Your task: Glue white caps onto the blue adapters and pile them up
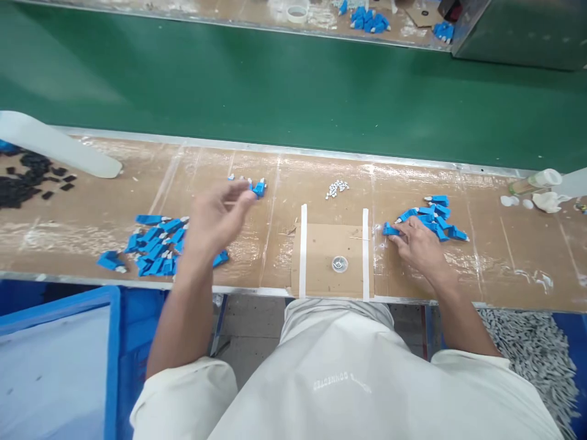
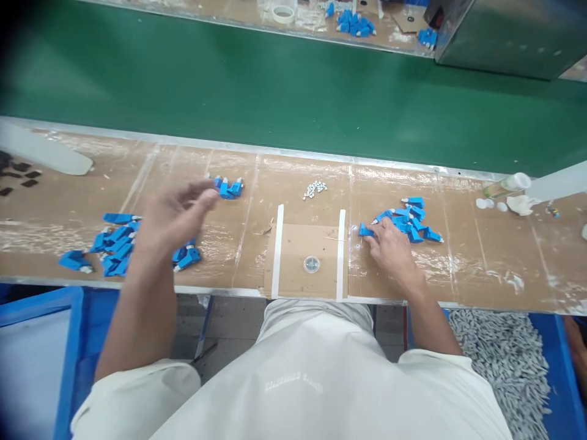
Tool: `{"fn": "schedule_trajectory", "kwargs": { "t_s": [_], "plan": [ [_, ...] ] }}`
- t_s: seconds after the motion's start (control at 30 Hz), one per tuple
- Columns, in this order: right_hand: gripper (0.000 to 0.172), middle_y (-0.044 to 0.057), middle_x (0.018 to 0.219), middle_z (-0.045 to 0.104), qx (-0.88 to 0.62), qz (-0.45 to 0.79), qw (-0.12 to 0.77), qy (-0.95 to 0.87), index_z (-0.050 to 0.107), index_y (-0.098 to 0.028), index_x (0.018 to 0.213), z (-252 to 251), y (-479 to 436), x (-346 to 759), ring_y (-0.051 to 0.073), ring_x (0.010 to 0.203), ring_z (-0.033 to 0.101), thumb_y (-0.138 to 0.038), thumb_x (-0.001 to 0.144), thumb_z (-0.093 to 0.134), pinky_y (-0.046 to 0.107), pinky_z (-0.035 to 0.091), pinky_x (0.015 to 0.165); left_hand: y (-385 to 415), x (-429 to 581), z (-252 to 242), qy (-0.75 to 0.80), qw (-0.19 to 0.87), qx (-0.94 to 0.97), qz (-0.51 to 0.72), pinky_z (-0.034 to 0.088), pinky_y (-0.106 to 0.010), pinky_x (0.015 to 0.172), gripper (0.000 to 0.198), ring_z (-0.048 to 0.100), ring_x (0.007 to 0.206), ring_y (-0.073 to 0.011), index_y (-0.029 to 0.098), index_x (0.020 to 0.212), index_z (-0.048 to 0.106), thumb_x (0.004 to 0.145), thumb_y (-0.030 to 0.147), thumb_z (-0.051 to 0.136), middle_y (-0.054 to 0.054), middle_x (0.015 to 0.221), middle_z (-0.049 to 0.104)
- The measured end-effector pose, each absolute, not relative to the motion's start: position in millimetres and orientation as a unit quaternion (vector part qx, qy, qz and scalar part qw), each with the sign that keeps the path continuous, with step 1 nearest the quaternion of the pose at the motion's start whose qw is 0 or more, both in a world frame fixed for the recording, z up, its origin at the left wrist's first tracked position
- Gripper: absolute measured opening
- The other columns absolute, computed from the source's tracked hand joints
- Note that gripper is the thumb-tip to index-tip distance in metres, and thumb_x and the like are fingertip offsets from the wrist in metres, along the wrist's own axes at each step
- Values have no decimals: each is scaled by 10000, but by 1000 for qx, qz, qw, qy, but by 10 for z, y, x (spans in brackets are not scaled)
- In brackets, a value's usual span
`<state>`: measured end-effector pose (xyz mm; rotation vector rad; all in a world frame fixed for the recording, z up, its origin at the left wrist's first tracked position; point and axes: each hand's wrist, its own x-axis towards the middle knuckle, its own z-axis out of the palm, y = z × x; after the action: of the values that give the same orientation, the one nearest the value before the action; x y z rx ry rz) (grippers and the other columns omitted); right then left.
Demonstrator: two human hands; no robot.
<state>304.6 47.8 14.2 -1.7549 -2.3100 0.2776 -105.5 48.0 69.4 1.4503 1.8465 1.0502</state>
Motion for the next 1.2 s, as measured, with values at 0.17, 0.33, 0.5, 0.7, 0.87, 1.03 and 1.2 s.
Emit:
{"fn": "schedule_trajectory", "kwargs": {
  "t_s": [0.17,0.33,0.5,0.7,0.87,1.03,1.2],
  "plan": [
    [184,82,974,639,-459,132,277,-833,733,-232,1105,492,348,2766,216,783,616,-298,948,664,359,507,678,-97,-117,636,467,526,582,408,564,-386,926,588,705,1070,-243,165,1373,631,903,513,695,-170,1303,702],
    [324,79,1011,694,-258,73,323,-908,668,-275,1225,688,200,2366,219,904,658,-116,958,577,365,534,746,-187,317,471,339,712,468,399,574,-326,733,772,696,849,-213,98,1252,682,925,762,459,-165,1036,727],
    [428,74,1075,700,-229,57,328,-915,667,-326,1266,625,177,2305,219,978,676,-71,933,584,386,582,820,-151,216,411,352,732,432,391,453,-233,531,596,554,634,-118,103,875,730,889,687,615,-62,780,632],
    [324,58,907,661,-460,225,337,-790,735,-253,1221,357,237,2431,201,769,647,-346,910,726,371,572,716,-162,-64,297,360,749,262,490,469,-169,510,478,629,643,-100,106,994,750,755,507,855,-59,810,695],
    [413,45,829,655,-505,450,252,-692,812,-206,1037,1,292,2319,158,666,559,-560,838,741,312,496,610,-123,-170,132,377,741,158,533,533,-152,570,367,680,648,-102,98,937,744,744,377,883,-60,780,726],
    [411,8,691,537,-483,479,270,-681,840,-217,913,-114,307,2156,157,646,494,-603,792,772,314,436,602,-124,-134,26,387,755,122,515,537,-149,557,317,682,616,-100,91,918,736,761,333,867,-58,745,732],
    [320,37,750,585,-451,445,284,-720,844,-246,889,-69,287,2160,169,674,521,-547,870,734,321,450,600,-94,-137,-2,401,749,104,517,540,-140,557,275,688,600,-93,89,914,725,798,312,837,-54,736,737]
  ]
}}
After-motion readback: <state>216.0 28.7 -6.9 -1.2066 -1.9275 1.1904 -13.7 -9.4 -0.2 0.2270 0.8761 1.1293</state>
